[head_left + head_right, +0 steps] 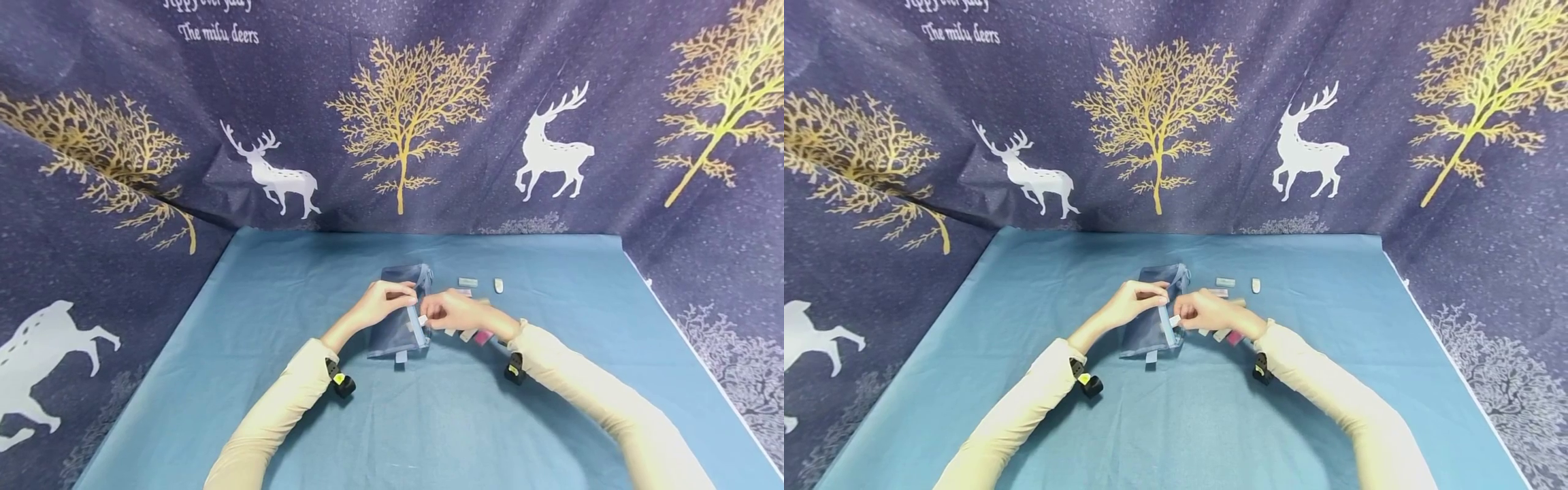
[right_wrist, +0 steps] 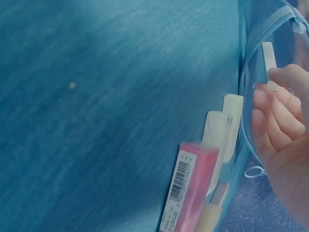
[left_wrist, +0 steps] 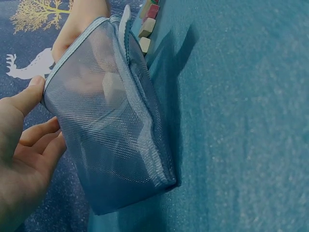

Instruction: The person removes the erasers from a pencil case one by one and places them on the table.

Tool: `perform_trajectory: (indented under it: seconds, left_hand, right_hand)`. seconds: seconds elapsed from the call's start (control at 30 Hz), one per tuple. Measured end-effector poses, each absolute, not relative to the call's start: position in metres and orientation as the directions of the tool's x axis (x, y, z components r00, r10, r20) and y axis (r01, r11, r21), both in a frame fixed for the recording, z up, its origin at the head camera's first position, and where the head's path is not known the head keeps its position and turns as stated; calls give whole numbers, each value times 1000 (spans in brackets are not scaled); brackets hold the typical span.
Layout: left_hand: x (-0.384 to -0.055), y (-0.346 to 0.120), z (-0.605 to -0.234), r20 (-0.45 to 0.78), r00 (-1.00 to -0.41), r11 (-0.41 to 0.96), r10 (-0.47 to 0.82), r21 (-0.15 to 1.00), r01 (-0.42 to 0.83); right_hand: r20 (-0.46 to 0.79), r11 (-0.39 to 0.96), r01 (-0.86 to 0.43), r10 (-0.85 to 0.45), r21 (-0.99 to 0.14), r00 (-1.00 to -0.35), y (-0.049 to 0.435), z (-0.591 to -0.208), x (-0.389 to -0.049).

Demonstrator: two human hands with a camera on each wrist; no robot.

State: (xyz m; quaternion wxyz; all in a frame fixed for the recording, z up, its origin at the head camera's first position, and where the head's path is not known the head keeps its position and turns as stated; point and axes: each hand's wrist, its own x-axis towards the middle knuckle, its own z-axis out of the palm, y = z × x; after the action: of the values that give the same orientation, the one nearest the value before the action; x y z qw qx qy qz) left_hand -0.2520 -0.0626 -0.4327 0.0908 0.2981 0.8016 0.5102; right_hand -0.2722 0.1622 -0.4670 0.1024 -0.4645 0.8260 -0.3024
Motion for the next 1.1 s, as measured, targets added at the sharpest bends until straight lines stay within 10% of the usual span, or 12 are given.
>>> perform_trajectory:
  seconds: [1.1]
  left_hand:
    - [-271, -62, -464, 164, -810, 293, 562, 877, 380]
  right_hand:
    - [116, 447, -689, -786, -571, -607, 180, -463, -272]
